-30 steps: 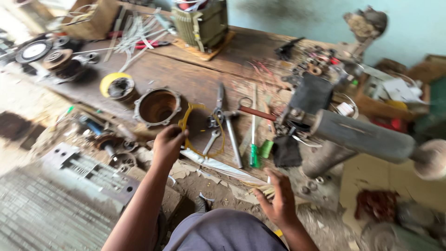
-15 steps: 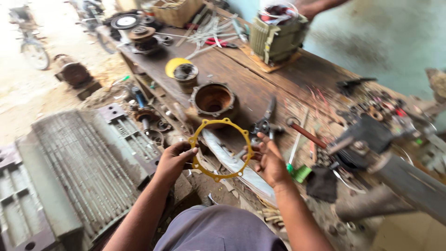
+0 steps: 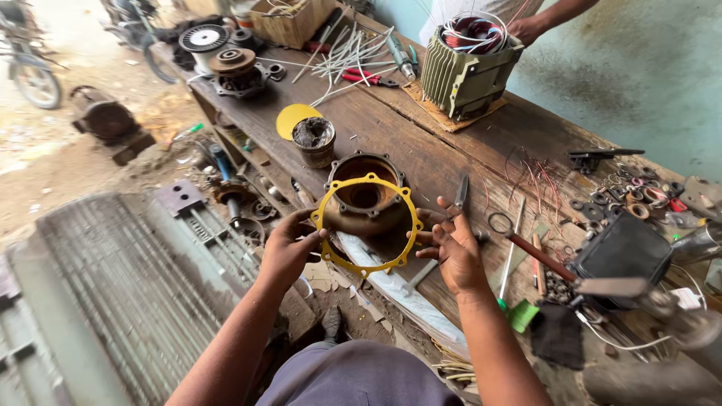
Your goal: The person places a yellow gasket onto the rim of a rusty cylindrical metal housing on a workbench. They repeatedly adjust and press the gasket into place with both hands, occasionally dipping a finger into a nearby container of dark grease and applying it to the gasket edge.
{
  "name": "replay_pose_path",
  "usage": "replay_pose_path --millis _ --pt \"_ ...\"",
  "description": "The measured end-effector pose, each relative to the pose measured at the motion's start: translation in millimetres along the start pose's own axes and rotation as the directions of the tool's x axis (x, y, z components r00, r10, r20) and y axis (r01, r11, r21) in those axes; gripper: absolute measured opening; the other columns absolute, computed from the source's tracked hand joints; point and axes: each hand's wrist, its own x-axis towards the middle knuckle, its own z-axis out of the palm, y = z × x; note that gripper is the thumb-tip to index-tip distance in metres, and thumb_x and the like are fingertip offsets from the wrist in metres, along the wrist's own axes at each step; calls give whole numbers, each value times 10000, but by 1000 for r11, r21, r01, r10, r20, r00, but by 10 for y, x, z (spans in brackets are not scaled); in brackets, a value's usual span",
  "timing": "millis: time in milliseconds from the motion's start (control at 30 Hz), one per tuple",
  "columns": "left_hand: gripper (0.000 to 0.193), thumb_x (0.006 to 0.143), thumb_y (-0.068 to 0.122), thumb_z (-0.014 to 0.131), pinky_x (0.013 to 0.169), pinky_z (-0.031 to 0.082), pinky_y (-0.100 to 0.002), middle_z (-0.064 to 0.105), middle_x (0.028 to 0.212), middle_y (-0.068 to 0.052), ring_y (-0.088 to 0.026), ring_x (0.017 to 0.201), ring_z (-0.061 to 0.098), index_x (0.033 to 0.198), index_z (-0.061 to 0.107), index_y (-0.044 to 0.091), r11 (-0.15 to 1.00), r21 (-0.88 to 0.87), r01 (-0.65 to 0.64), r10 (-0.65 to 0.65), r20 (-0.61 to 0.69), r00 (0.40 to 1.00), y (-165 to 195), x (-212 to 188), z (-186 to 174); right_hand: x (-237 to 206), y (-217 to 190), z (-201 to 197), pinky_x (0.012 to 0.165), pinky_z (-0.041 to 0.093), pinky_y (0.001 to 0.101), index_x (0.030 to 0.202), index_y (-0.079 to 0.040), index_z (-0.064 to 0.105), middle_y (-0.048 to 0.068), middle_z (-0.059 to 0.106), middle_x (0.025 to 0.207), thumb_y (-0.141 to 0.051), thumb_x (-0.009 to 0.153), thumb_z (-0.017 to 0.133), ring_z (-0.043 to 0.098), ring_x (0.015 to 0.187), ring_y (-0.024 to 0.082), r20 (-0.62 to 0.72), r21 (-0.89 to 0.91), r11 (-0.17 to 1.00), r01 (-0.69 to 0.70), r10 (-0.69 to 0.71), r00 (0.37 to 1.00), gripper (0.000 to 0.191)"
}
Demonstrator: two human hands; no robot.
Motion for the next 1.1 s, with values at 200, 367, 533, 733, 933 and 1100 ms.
replay_pose_path --millis 200,367,533,733,933,1100 --pt "323 938 221 696 613 602 -278 790 896 -70 -121 696 740 1194 715 24 994 101 -53 45 73 996 26 869 -198 644 197 122 718 617 342 1481 -91 391 200 642 1315 -153 996 584 731 1001 307 -145 -90 996 15 -28 989 526" --pt "280 943 260 679 608 594 -295 795 801 -100 -132 622 737 1053 760 17 971 239 -23 -25 199 980 1 1511 -274 1077 308 153 743 617 336 1470 -78 412 201 648 1290 -110 1001 576 727 989 277 -270 -249 968 -12 -58 961 498" --pt "305 898 310 665 672 600 -372 780 737 -149 -213 647 765 1000 784 48 921 388 -32 -104 325 940 24 1743 -283 1414 201 170 729 598 355 1477 -68 398 193 638 1302 -31 962 600 713 967 271 -288 -457 888 -55 -89 954 554" --pt "323 871 361 646 790 563 -496 741 869 -188 -390 847 719 985 794 98 789 588 -176 -80 383 920 38 1741 -249 1835 25 47 723 611 345 1475 -75 415 142 636 1328 -73 956 593 739 961 254 -282 -541 806 -241 96 955 549" --pt "318 874 388 626 776 566 -516 736 868 -185 -388 843 713 927 794 123 653 738 -167 -104 306 946 105 1720 -120 2170 140 -22 732 606 337 1463 -88 454 132 642 1294 -138 955 654 724 945 225 -232 -590 737 -329 236 944 548" --pt "347 915 408 597 780 573 -512 742 872 -176 -391 853 717 880 772 111 587 803 -100 -222 279 934 97 1762 -23 2157 164 -107 728 589 320 1486 -103 438 114 628 1320 -144 939 679 719 953 196 -213 -673 669 -315 233 949 599"
